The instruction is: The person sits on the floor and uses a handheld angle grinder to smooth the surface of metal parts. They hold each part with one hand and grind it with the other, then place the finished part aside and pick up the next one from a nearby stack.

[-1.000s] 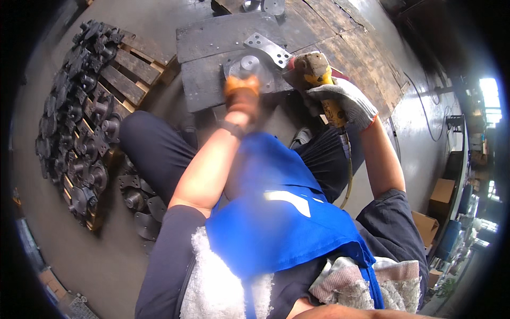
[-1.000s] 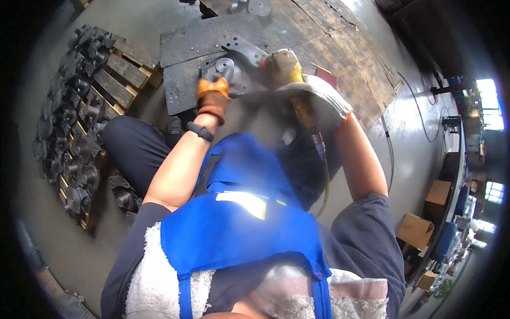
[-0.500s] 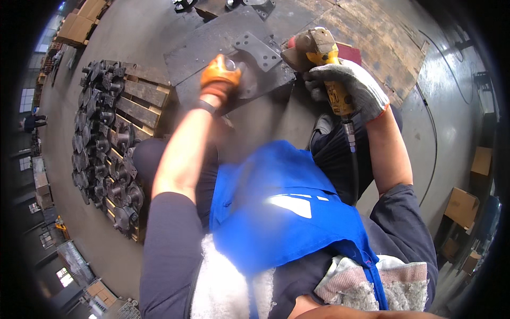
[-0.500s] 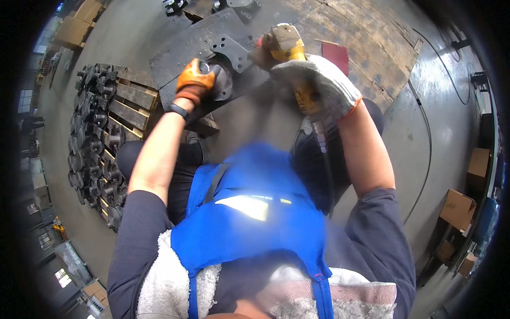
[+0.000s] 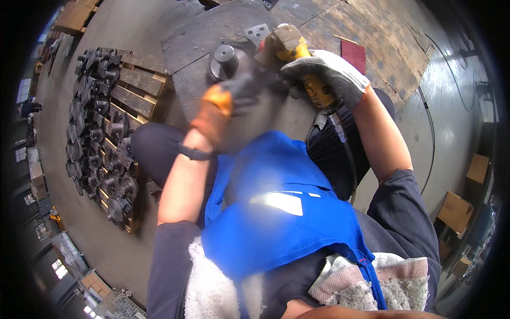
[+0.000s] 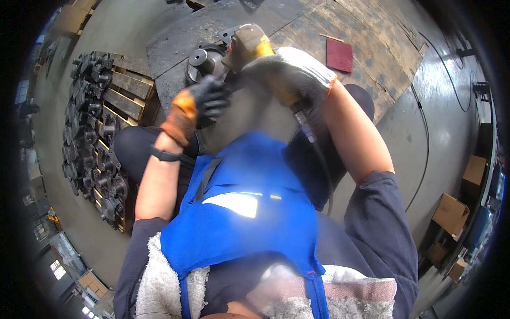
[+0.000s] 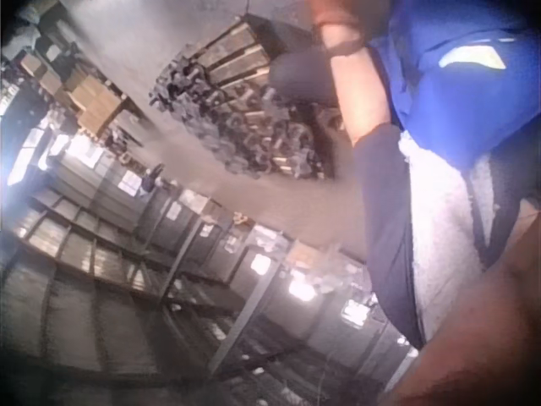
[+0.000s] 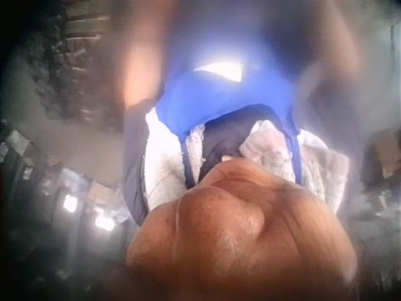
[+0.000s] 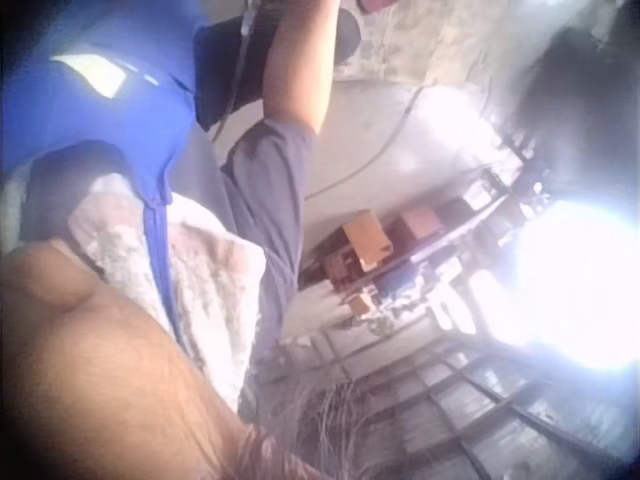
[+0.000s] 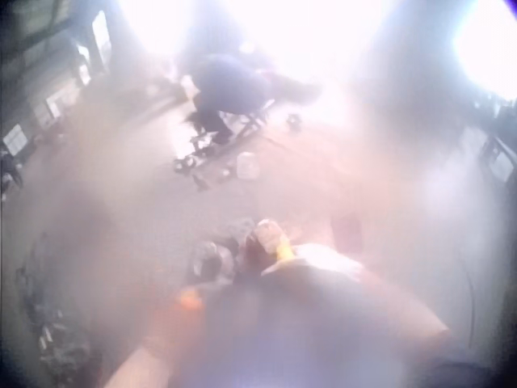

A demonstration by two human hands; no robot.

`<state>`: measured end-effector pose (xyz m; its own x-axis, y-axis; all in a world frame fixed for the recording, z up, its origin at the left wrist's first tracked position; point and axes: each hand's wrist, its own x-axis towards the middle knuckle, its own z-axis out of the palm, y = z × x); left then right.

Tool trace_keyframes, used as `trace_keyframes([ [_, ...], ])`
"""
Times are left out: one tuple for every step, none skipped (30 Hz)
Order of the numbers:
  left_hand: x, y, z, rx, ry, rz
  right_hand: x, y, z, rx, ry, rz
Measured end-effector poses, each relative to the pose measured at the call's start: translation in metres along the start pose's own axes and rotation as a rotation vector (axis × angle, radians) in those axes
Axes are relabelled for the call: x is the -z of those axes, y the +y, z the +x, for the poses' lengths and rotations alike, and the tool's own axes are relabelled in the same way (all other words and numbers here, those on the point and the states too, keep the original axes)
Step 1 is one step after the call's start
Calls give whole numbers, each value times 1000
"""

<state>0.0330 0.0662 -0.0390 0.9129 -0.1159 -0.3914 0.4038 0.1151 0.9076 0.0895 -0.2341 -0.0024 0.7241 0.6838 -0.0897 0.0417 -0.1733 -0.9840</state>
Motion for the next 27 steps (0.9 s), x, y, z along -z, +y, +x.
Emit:
trace_keyframes([
  [-9,-11,-2,90,-141,-168,-3,-11,7,74,-29,-138],
  [-30,-1,-11,23,-198,-159,-4,-15,12,180,-51,-201],
  [-53,15,-25,-45,-254,-148,-3,-21,15,287,-74,-263],
  [-71,24,-37,-112,-307,-141,-3,-26,19,208,-102,-320],
  [-80,24,-34,-172,-338,-149,-1,-34,26,132,-132,-375],
  [-89,22,-33,-227,-365,-160,-2,-43,28,6,-110,-304],
  [-96,22,-23,-275,-379,-184,-1,-50,30,-116,-75,-225],
  [-94,23,-21,-193,-362,-234,-1,-58,32,-230,-30,-145],
  [-94,25,-19,-114,-342,-288,4,-56,35,-140,-52,-274],
  [-95,31,-19,-33,-320,-346,11,-56,33,-7,-71,-385],
  [-85,17,-7,-49,-306,-236,12,-61,32,133,-76,-489],
  [-75,6,1,-63,-294,-126,10,-72,23,99,19,-128],
  [-68,18,-5,-4,-162,67,10,-86,15,-50,156,93],
  [-65,37,-16,173,-33,185,10,-91,9,-183,282,324],
  [-60,39,-14,406,20,69,21,-78,1,-34,240,537],
  [-56,41,-11,631,87,-49,29,-70,-6,22,253,655],
  [-46,25,-7,731,-68,-263,36,-55,-10,141,225,693],
  [-49,9,-1,637,-118,-273,41,-42,-16,262,202,724],
  [-55,-10,5,543,-164,-286,45,-35,-20,294,202,732],
  [-54,-32,22,481,-288,-556,47,-32,-24,281,223,717],
  [-53,-55,39,452,-431,-845,46,-30,-28,258,236,703],
  [-53,-76,55,457,-595,-1101,46,-29,-31,237,249,677],
  [-76,-47,58,390,-304,-839,49,-26,-38,219,274,650],
  [-92,-32,64,306,-30,-564,50,-23,-45,202,294,628],
  [-86,-36,78,365,-83,-788,50,-25,-48,197,292,611],
  [-89,-35,84,375,-7,-800,51,-24,-50,190,288,592],
  [-92,-34,87,381,71,-812,51,-23,-52,179,286,573],
])
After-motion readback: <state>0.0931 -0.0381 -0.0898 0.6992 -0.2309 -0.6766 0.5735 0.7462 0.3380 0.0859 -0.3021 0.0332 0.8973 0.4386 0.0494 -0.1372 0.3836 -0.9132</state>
